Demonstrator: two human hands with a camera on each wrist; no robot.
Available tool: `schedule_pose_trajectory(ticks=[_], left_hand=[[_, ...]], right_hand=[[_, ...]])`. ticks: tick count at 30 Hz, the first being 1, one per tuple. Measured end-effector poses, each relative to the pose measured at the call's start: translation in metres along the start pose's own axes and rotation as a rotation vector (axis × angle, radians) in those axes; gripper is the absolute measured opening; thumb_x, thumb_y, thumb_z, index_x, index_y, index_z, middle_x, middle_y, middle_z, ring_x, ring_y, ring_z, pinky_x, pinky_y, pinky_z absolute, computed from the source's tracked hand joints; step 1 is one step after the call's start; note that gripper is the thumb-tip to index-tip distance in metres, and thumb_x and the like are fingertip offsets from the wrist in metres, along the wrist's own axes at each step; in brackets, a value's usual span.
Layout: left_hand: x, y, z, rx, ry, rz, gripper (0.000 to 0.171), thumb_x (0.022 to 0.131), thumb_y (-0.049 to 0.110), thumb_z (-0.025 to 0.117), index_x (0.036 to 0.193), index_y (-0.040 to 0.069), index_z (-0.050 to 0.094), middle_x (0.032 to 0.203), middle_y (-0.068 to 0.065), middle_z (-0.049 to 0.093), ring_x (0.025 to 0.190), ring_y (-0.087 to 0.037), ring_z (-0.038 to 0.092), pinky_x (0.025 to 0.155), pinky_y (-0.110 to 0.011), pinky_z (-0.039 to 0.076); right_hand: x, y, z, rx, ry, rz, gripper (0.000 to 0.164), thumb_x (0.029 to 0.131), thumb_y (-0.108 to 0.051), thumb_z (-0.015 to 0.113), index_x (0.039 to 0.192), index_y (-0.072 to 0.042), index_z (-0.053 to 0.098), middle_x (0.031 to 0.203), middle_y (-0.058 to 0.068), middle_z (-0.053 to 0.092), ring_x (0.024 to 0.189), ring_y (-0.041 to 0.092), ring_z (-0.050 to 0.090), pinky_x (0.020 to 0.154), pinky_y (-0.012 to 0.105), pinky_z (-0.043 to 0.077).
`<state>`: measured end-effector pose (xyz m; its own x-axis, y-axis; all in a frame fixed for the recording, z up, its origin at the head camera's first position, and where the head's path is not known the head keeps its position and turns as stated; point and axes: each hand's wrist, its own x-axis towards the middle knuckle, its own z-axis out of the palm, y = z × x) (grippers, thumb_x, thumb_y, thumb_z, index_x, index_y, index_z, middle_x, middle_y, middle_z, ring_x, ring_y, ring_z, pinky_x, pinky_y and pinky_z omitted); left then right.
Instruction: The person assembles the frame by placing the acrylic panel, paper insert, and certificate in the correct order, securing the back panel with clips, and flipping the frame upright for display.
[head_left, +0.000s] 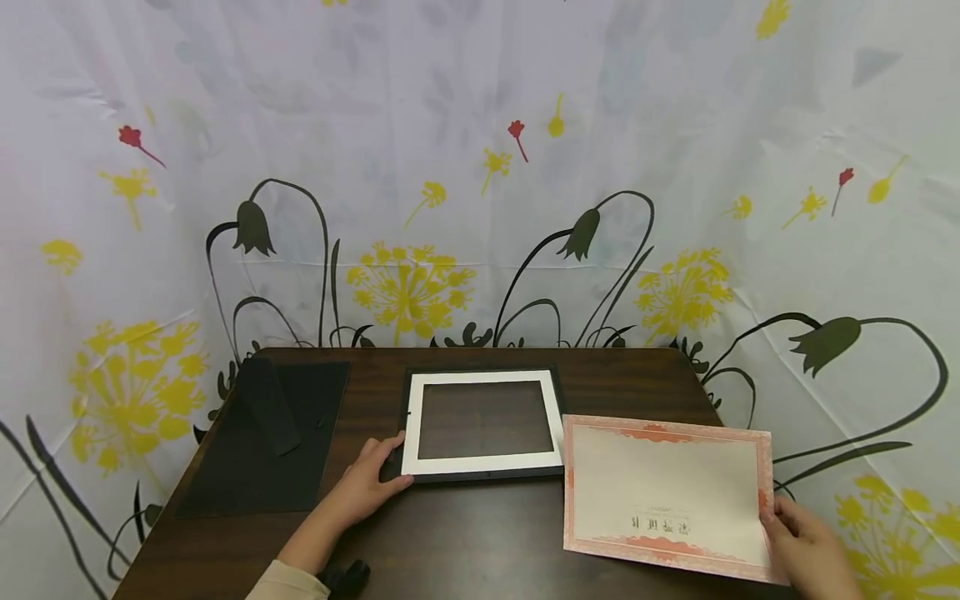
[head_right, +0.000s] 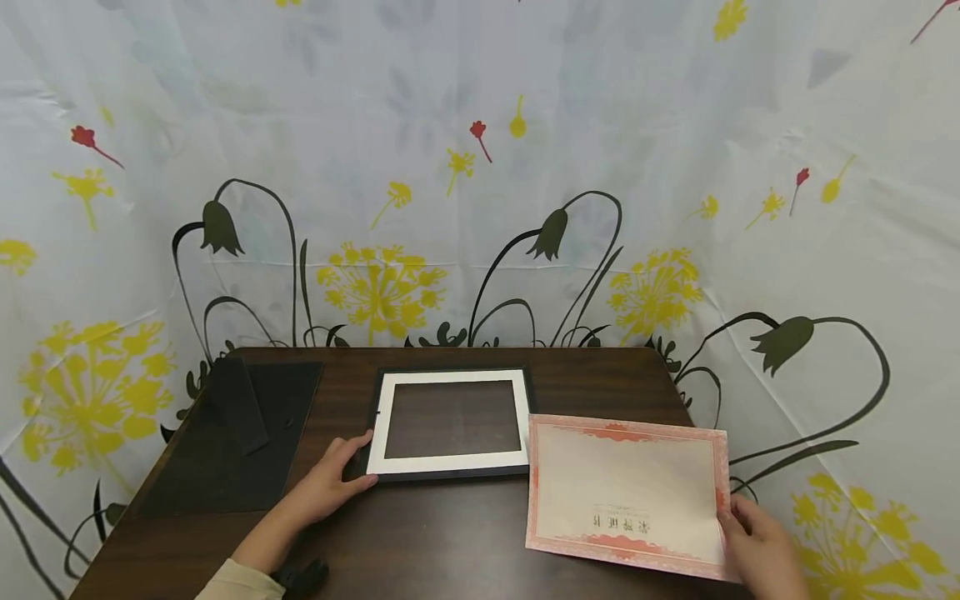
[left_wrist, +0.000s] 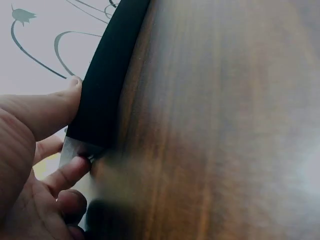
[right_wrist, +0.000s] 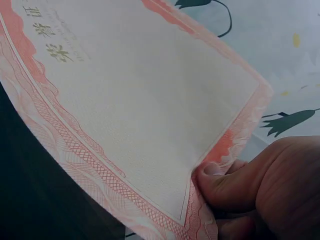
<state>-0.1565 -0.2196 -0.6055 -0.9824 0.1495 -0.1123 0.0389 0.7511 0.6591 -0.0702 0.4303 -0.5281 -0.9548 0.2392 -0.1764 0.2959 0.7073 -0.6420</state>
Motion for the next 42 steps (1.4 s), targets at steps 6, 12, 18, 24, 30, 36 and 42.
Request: schedule_pose_trajectory(ticks=[6, 12, 18, 24, 30, 36, 42], left_hand=[[-0.007, 0.0, 0.001, -0.053, -0.027, -0.007, 0.086, 0.096, 0.041, 0.085, 0.167, 0.019, 0.042, 0.106, 0.0, 0.056, 0.079, -0.014, 0.046, 0.08, -0.041, 0.032], [-0.015, 0.003, 0.003, -0.069, -0.083, -0.038, 0.095, 0.094, 0.042, 0.087, 0.17, 0.021, 0.035, 0.101, 0.003, 0.054, 0.066, -0.012, 0.04, 0.081, -0.043, 0.026], [-0.024, 0.009, 0.006, -0.087, -0.087, -0.016, 0.096, 0.091, 0.041, 0.09, 0.167, 0.021, 0.035, 0.101, 0.005, 0.053, 0.064, -0.011, 0.039, 0.076, -0.039, 0.029], [-0.04, 0.012, 0.008, -0.099, -0.141, 0.003, 0.102, 0.09, 0.041, 0.091, 0.17, 0.019, 0.031, 0.1, 0.004, 0.053, 0.064, -0.009, 0.04, 0.066, -0.032, 0.034], [-0.052, 0.015, 0.011, -0.109, -0.187, 0.045, 0.105, 0.09, 0.042, 0.09, 0.171, 0.017, 0.028, 0.097, 0.003, 0.054, 0.06, -0.007, 0.039, 0.078, -0.039, 0.026], [-0.056, 0.015, 0.013, -0.138, -0.198, 0.065, 0.11, 0.09, 0.043, 0.091, 0.173, 0.014, 0.024, 0.096, 0.003, 0.056, 0.059, -0.005, 0.04, 0.081, -0.04, 0.024], [-0.055, 0.016, 0.012, -0.146, -0.201, 0.069, 0.112, 0.09, 0.043, 0.09, 0.173, 0.012, 0.023, 0.096, 0.003, 0.056, 0.059, -0.005, 0.039, 0.082, -0.038, 0.025]], right_hand=[[-0.004, -0.005, 0.009, 0.198, 0.156, -0.054, 0.036, 0.114, -0.029, 0.058, 0.122, 0.004, 0.07, 0.089, -0.017, 0.073, 0.075, -0.003, 0.06, 0.065, 0.024, 0.052], [-0.002, -0.018, 0.015, 0.586, 0.199, 0.025, 0.018, 0.112, -0.025, 0.063, 0.105, -0.013, 0.073, 0.072, -0.009, 0.067, 0.06, 0.011, 0.064, 0.055, 0.03, 0.056], [0.006, -0.04, 0.021, 0.642, 0.298, 0.104, 0.012, 0.111, -0.022, 0.065, 0.11, -0.011, 0.07, 0.07, -0.005, 0.068, 0.054, 0.013, 0.063, 0.049, 0.028, 0.056], [0.02, -0.055, 0.028, 0.639, 0.329, 0.101, 0.016, 0.111, -0.017, 0.063, 0.114, -0.002, 0.066, 0.073, -0.008, 0.069, 0.055, 0.01, 0.064, 0.049, 0.028, 0.057], [0.025, -0.067, 0.037, 0.667, 0.36, 0.046, 0.016, 0.111, -0.011, 0.063, 0.109, 0.004, 0.066, 0.065, -0.002, 0.066, 0.05, 0.011, 0.066, 0.048, 0.028, 0.057], [0.029, -0.075, 0.047, 0.629, 0.372, -0.017, 0.018, 0.111, -0.011, 0.062, 0.117, 0.006, 0.066, 0.071, -0.006, 0.069, 0.051, 0.011, 0.068, 0.051, 0.027, 0.059], [0.035, -0.078, 0.057, 0.586, 0.385, -0.08, 0.021, 0.111, -0.008, 0.061, 0.124, 0.007, 0.067, 0.072, -0.006, 0.074, 0.057, 0.008, 0.074, 0.056, 0.024, 0.061]])
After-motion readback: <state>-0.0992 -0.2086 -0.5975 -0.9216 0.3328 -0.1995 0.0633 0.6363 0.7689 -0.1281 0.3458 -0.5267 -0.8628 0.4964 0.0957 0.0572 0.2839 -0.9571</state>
